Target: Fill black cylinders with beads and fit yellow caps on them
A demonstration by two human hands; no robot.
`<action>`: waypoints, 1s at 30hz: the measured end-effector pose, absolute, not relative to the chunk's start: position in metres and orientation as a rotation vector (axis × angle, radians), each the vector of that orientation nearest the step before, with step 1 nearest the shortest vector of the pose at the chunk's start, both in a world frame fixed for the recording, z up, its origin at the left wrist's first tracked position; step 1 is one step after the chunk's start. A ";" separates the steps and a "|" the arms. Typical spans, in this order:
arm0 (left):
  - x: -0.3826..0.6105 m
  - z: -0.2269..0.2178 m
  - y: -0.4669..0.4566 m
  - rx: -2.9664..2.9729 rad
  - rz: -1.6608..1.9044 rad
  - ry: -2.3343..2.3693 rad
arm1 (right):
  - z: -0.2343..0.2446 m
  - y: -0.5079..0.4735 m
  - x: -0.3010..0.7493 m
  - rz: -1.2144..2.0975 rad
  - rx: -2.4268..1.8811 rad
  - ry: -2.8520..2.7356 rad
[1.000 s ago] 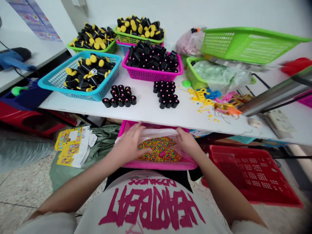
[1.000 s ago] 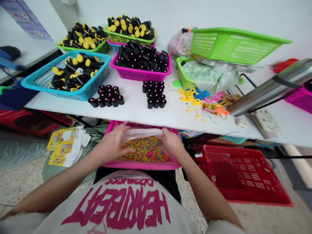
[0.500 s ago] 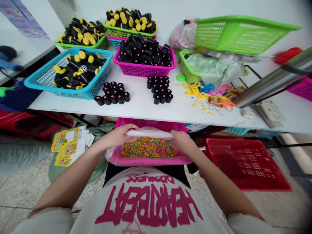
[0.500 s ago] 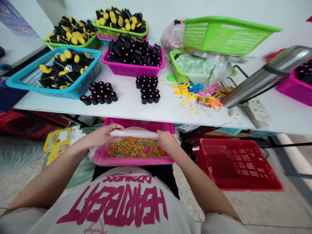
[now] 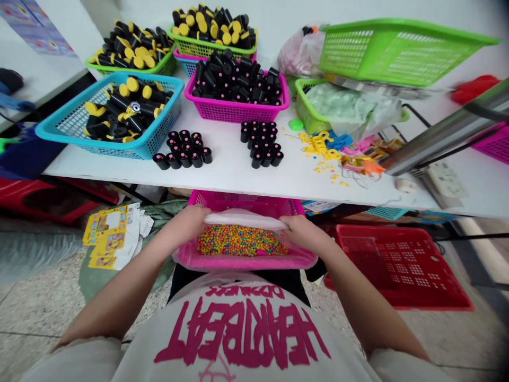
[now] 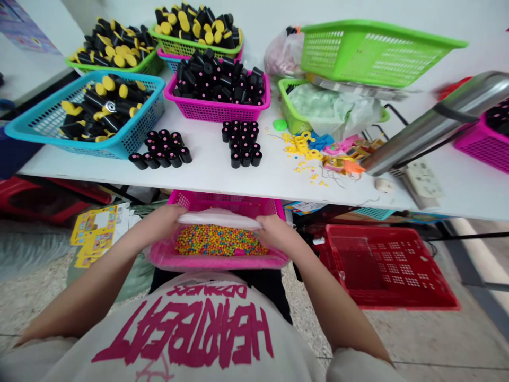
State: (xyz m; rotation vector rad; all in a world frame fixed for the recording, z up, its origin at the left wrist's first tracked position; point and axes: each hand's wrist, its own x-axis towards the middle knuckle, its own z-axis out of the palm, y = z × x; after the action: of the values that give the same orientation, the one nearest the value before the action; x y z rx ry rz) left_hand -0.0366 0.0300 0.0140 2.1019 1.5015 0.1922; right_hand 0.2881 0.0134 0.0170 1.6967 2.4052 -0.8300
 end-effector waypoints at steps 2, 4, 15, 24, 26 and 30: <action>-0.034 0.014 0.029 2.005 0.263 1.437 | 0.020 0.015 0.288 -0.785 1.778 2.347; -0.032 0.016 0.027 1.813 0.383 1.322 | 0.022 0.016 0.289 -0.838 1.892 2.368; -0.017 0.015 0.028 1.928 0.012 1.454 | 0.009 0.015 0.291 -0.752 1.771 2.309; -0.023 0.015 0.028 1.483 0.351 1.335 | -0.002 0.021 0.293 -1.277 1.964 2.224; -0.024 0.013 0.025 1.261 0.466 1.297 | -0.002 0.020 0.292 -1.287 1.938 2.292; -0.020 0.009 0.023 0.978 0.571 1.251 | -0.001 0.019 0.290 -1.441 1.812 2.385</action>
State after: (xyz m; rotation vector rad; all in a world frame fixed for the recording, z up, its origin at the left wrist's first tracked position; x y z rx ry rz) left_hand -0.0200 0.0229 0.0086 0.9785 1.2512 0.5711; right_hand 0.2903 0.0192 -0.0005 1.8115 2.3846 -1.4410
